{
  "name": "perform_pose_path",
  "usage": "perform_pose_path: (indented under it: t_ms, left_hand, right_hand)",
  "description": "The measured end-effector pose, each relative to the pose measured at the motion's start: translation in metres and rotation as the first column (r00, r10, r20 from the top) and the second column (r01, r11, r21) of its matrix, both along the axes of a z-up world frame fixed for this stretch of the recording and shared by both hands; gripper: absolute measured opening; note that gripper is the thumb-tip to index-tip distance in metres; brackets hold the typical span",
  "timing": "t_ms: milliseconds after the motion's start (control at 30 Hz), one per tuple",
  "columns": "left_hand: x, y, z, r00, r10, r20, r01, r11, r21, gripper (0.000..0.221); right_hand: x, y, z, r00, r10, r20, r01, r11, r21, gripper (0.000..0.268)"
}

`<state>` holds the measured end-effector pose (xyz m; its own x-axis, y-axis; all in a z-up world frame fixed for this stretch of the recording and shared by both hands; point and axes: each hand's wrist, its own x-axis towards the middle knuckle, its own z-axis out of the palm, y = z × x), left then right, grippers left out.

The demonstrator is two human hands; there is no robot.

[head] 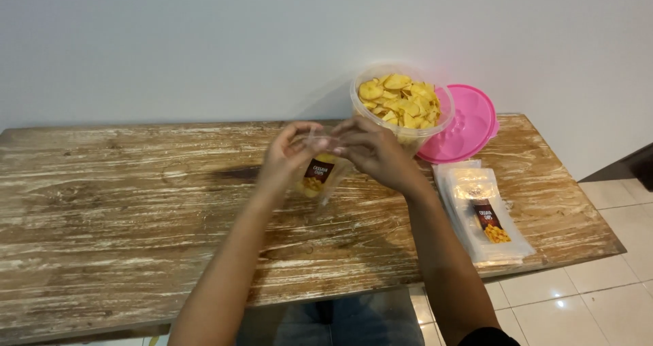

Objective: Packaging cassava chips from a large container into individual small plastic bags.

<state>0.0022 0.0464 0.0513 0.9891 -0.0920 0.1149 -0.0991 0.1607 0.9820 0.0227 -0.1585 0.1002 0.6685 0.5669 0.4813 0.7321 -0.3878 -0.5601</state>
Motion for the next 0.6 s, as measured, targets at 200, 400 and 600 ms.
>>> perform_pose_path:
  t_ms: [200,400,600]
  left_hand:
    - [0.025,0.008,-0.031,1.0,0.004,-0.018,-0.009,0.973,-0.233,0.011]
    - [0.027,-0.017,-0.041,0.98,0.171,-0.101,-0.198,0.886,-0.419,0.007]
    - [0.017,-0.014,-0.034,0.984,0.176,-0.006,-0.173,0.963,-0.206,0.032]
  right_hand:
    - [0.019,-0.003,-0.051,0.981,0.138,-0.133,-0.11,0.974,0.196,0.011]
    - [0.017,-0.006,-0.051,0.987,0.047,-0.153,-0.02,0.984,0.177,0.008]
    - [0.027,-0.009,-0.078,0.969,-0.137,-0.208,0.189,0.947,0.258,0.015]
